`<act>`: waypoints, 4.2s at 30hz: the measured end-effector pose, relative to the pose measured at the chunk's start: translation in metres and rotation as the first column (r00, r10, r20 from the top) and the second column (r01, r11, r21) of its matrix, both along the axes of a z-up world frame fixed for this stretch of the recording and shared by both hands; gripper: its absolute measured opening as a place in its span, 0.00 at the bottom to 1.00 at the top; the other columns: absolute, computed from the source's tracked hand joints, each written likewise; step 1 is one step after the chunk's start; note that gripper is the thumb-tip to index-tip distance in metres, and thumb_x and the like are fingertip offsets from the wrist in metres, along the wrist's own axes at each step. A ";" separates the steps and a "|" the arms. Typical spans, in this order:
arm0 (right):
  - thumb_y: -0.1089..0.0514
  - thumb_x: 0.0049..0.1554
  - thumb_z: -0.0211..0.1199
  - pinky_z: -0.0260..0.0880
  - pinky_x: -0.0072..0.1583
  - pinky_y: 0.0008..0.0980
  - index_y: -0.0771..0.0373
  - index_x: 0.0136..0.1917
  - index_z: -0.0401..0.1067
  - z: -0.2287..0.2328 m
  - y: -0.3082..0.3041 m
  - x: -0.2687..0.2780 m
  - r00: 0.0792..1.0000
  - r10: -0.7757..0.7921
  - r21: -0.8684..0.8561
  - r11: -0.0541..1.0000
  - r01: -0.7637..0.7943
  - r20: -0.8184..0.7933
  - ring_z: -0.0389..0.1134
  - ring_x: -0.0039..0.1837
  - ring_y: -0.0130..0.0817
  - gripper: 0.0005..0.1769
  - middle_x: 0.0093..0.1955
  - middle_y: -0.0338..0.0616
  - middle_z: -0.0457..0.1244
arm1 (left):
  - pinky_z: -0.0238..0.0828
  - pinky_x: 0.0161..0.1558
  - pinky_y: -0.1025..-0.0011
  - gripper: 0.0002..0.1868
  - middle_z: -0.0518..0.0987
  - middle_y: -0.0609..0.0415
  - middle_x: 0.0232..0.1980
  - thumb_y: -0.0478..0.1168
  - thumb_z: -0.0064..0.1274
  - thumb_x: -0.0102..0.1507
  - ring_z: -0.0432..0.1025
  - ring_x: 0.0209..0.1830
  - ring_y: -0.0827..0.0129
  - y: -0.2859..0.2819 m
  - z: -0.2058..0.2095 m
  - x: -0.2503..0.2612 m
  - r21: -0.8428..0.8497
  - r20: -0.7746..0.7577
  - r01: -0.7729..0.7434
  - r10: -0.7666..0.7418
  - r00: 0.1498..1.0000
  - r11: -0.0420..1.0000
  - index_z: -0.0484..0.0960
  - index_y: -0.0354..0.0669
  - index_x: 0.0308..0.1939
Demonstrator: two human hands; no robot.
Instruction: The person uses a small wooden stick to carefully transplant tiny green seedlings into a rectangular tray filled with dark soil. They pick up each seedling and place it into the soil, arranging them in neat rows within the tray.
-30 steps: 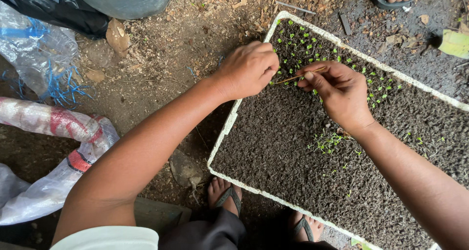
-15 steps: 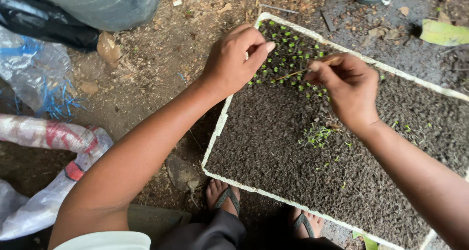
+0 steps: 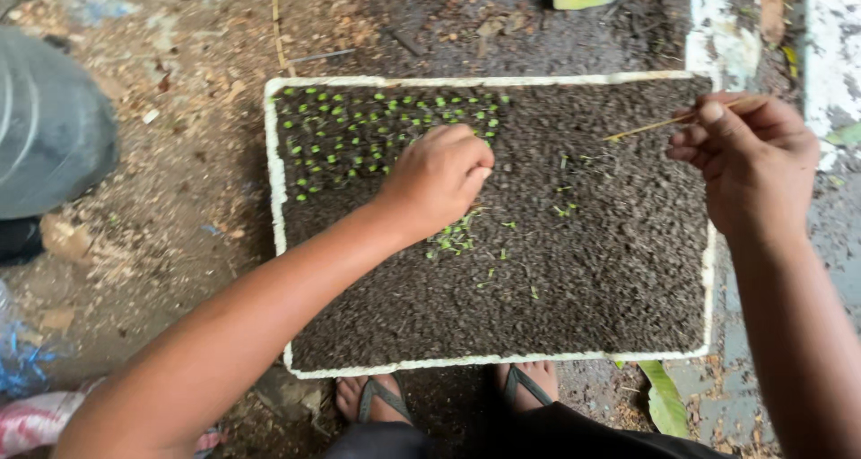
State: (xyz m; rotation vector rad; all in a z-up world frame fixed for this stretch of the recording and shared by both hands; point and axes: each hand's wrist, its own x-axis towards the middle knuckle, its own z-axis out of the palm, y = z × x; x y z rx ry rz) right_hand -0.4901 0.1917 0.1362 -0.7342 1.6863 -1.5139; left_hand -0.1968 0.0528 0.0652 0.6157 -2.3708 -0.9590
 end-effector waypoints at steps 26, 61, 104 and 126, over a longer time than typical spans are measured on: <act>0.65 0.61 0.63 0.80 0.45 0.26 0.64 0.52 0.74 -0.054 0.041 -0.041 0.951 -0.177 0.052 0.984 0.170 0.254 0.74 0.42 0.32 0.05 0.53 0.53 0.71 | 0.74 0.32 0.60 0.10 0.69 0.53 0.31 0.24 0.49 0.60 0.67 0.35 0.58 0.034 -0.078 -0.169 -0.238 0.299 0.049 0.025 0.954 0.970 0.72 0.38 0.26; 0.67 0.63 0.58 0.82 0.57 0.38 0.74 0.56 0.70 -0.051 -0.124 0.217 0.774 0.614 0.020 0.781 -0.624 0.153 0.75 0.52 0.46 0.09 0.52 0.61 0.69 | 0.73 0.39 0.71 0.09 0.69 0.56 0.34 0.27 0.48 0.65 0.65 0.34 0.67 -0.048 -0.029 0.197 -0.232 0.210 -0.048 0.098 0.973 0.971 0.71 0.43 0.32; 0.72 0.65 0.60 0.79 0.51 0.45 0.77 0.51 0.73 -0.067 -0.132 0.249 0.702 0.664 -0.029 0.721 -0.693 -0.259 0.74 0.47 0.47 0.03 0.44 0.64 0.68 | 0.75 0.43 0.67 0.11 0.69 0.59 0.32 0.34 0.41 0.72 0.71 0.36 0.67 -0.058 -0.032 0.179 -0.324 0.358 0.055 0.069 0.931 0.945 0.79 0.44 0.38; 0.65 0.68 0.64 0.84 0.55 0.25 0.68 0.58 0.71 -0.012 -0.040 0.054 0.997 0.077 -0.204 0.976 -0.081 -0.026 0.74 0.48 0.34 0.06 0.48 0.51 0.67 | 0.64 0.36 0.67 0.06 0.70 0.55 0.41 0.31 0.52 0.68 0.67 0.36 0.66 -0.027 0.041 0.042 0.179 -0.124 -0.042 0.065 0.990 0.983 0.73 0.45 0.39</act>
